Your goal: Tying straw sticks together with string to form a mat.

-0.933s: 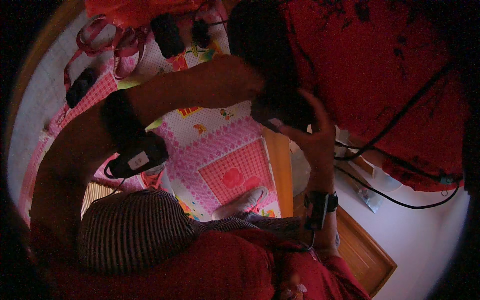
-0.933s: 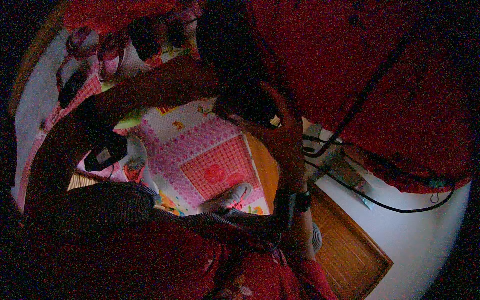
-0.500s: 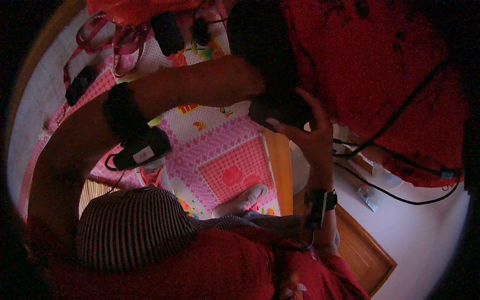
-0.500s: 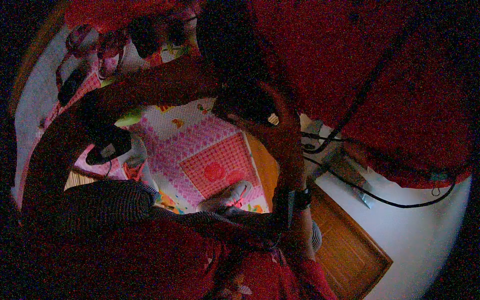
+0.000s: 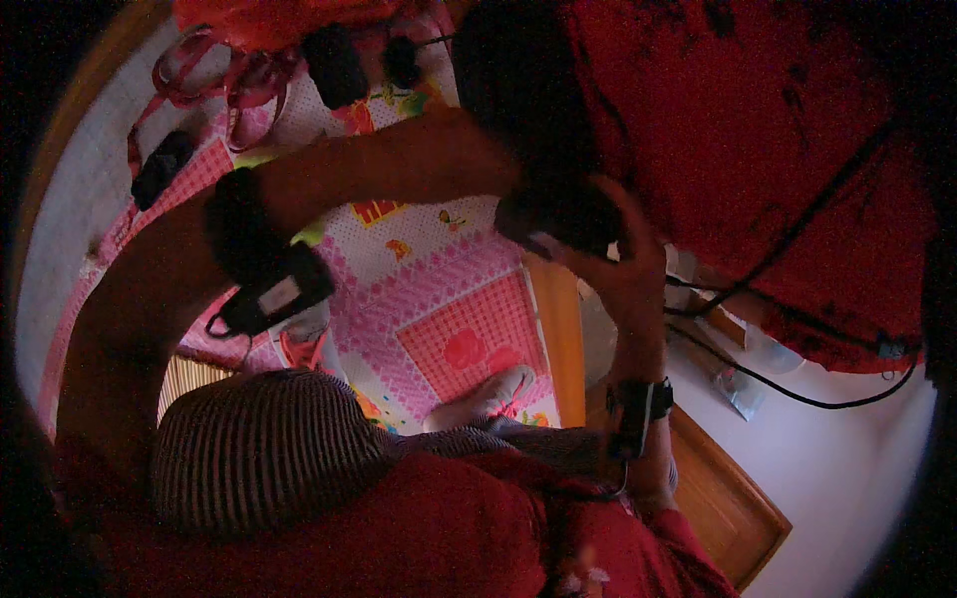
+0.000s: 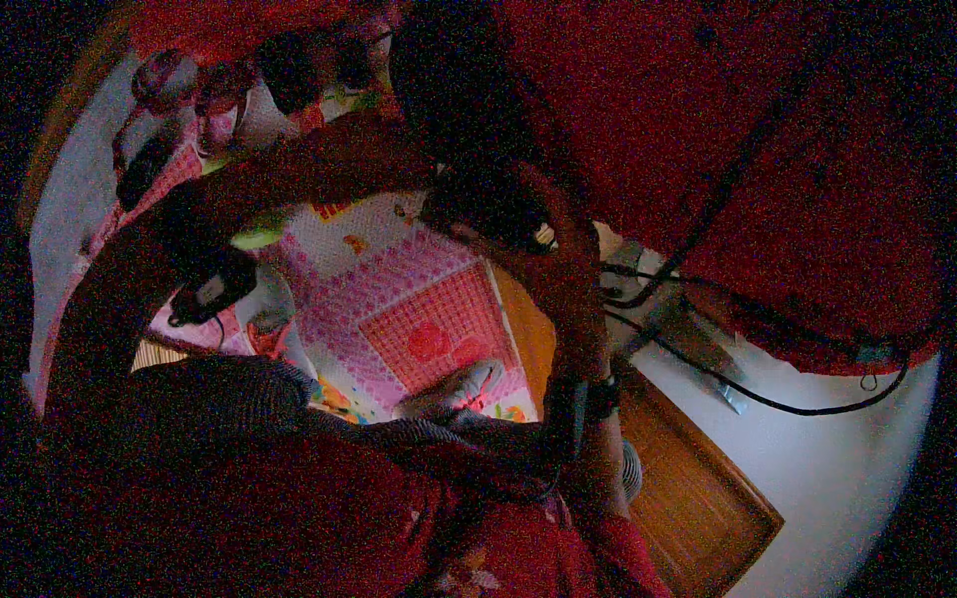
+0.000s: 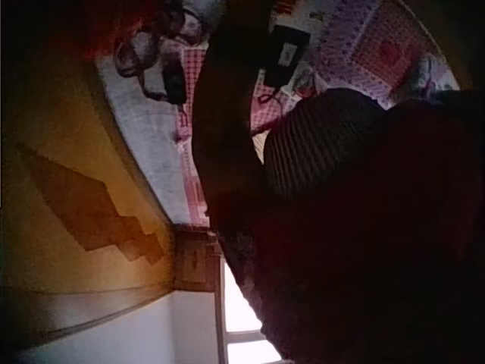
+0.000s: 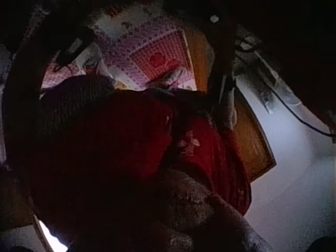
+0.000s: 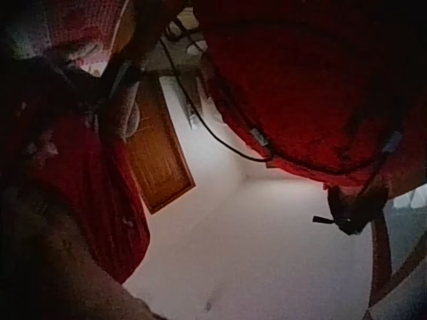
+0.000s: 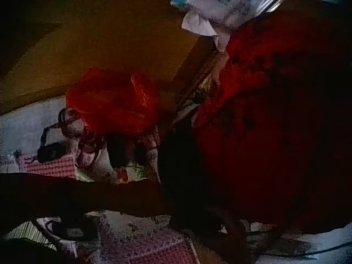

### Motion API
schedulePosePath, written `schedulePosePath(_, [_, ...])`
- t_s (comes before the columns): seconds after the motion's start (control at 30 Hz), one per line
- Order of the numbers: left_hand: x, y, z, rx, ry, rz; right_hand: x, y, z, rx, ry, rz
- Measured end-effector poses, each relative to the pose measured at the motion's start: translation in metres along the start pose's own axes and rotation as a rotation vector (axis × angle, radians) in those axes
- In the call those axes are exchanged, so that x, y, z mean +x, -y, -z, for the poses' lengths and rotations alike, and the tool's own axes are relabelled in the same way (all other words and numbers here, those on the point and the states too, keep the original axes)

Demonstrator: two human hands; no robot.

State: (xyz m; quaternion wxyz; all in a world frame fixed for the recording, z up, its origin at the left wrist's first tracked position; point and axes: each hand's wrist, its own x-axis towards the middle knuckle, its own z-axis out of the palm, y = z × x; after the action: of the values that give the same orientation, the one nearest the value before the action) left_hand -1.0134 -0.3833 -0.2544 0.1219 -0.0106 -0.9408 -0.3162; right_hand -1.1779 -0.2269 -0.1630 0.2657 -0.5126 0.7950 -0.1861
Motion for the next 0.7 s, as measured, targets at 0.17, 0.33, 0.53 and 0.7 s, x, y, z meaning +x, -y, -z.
schedulePosePath(0.17, [0.000, 0.012, -0.005, -0.115, -0.046, 0.003, 0.003, -0.008, 0.001, 0.105, 0.025, 0.019])
schedulePosePath(0.33, [-0.003, 0.027, -0.001, -0.480, -0.160, -0.006, 0.004, -0.012, 0.004, 0.056, -0.026, 0.062])
schedulePosePath(0.53, [-0.004, 0.030, -0.006, -0.643, -0.331, 0.120, 0.003, -0.014, -0.001, 0.180, -0.025, -0.032])
schedulePosePath(0.7, [0.004, 0.028, -0.006, -0.470, -0.560, 0.118, 0.002, -0.001, -0.001, 0.270, -0.048, -0.113])
